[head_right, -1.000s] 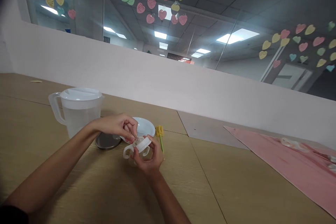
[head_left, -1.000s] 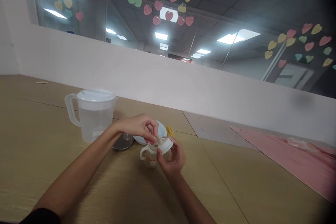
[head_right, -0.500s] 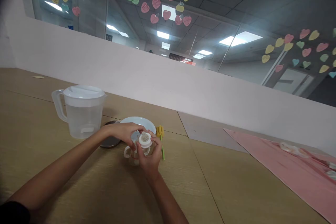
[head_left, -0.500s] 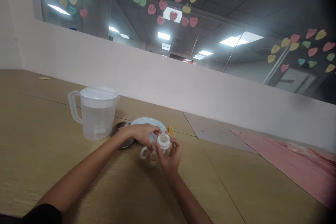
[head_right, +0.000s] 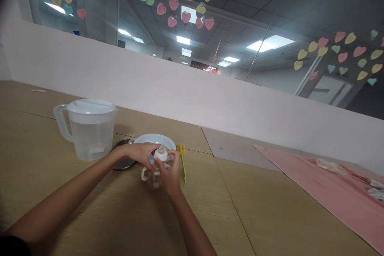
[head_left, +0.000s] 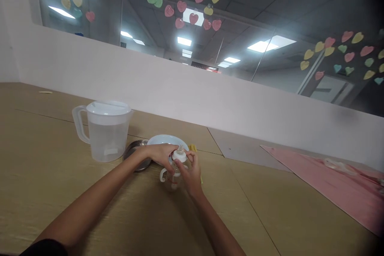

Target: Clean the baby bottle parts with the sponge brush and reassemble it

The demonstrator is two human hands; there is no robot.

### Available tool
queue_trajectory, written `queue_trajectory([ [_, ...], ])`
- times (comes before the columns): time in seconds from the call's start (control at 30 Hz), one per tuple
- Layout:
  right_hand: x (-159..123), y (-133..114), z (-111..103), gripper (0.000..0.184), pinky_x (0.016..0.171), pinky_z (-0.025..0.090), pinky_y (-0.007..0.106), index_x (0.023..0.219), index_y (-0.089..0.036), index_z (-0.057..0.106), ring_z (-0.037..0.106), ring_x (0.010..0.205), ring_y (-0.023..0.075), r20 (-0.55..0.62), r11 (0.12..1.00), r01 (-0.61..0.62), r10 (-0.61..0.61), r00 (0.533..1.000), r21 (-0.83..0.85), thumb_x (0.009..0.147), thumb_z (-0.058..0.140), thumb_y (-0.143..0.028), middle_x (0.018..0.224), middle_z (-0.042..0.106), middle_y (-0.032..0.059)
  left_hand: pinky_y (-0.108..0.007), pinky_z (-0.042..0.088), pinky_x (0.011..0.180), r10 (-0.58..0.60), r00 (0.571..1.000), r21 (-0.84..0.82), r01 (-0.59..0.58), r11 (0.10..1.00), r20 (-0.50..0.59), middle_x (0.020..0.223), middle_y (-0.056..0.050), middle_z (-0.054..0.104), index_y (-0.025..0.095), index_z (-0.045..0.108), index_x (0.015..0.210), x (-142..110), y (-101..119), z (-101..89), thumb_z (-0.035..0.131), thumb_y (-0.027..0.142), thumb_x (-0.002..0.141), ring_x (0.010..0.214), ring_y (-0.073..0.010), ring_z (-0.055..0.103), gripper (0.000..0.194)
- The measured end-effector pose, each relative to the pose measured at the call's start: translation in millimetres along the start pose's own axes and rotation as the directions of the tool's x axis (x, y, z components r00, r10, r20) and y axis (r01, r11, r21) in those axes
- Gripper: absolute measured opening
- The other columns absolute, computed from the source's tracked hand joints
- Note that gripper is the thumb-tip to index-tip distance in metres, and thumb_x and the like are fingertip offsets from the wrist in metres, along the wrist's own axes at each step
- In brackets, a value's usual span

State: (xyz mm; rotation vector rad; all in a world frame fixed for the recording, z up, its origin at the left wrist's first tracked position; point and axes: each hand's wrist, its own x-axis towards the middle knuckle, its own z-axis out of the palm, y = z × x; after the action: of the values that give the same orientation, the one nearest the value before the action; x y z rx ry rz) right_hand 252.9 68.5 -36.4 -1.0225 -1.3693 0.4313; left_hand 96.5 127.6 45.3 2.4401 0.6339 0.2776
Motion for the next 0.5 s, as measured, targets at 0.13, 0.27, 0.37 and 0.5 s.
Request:
queue_trajectory([
  [0.13,-2,3,0,0.040,0.085,0.046,0.035,0.100,-0.021,0.048,0.061,0.099,0.0220,0.024,0.998,0.029,-0.027,0.999,-0.059,0.071,0.069,-0.038,0.106,0.064,0.0078,-0.024,0.040,0.074,0.000,0.998,0.011,-0.001,1.000,0.057,0.100,0.000,0.058,0.021,0.051,0.106,0,0,-0.3,0.071,0.037,0.058,0.091,-0.0193,0.054,0.054],
  [0.27,-6,6,-2,0.031,0.079,0.047,0.032,0.097,-0.019,0.048,0.061,0.091,0.0200,0.034,0.991,0.101,-0.099,0.995,-0.091,0.077,0.062,-0.038,0.097,0.064,0.0066,-0.024,0.040,0.067,-0.065,0.997,0.073,0.062,0.995,0.039,0.096,0.000,0.056,0.020,0.049,0.109,1,-3,1.2,0.069,0.041,0.058,0.084,-0.0182,0.054,0.059],
  [0.37,-9,8,-4,0.027,0.076,0.047,0.032,0.097,-0.020,0.046,0.060,0.087,0.0194,0.091,0.979,0.175,-0.166,0.982,-0.102,0.079,0.057,-0.036,0.093,0.061,0.0050,-0.023,0.041,0.069,-0.064,0.997,0.060,0.061,0.996,0.043,0.101,-0.001,0.057,0.021,0.047,0.116,0,0,1.1,0.067,0.036,0.058,0.088,-0.0183,0.055,0.063],
  [0.5,-10,10,-6,0.024,0.073,0.046,0.032,0.095,-0.020,0.048,0.057,0.084,0.0190,0.090,0.958,0.250,-0.239,0.967,-0.143,0.078,0.055,-0.035,0.091,0.059,0.0033,-0.022,0.040,0.068,-0.072,0.996,0.107,0.067,0.992,0.045,0.102,-0.001,0.059,0.022,0.050,0.113,-2,8,-0.4,0.066,0.030,0.058,0.089,-0.0179,0.055,0.057],
])
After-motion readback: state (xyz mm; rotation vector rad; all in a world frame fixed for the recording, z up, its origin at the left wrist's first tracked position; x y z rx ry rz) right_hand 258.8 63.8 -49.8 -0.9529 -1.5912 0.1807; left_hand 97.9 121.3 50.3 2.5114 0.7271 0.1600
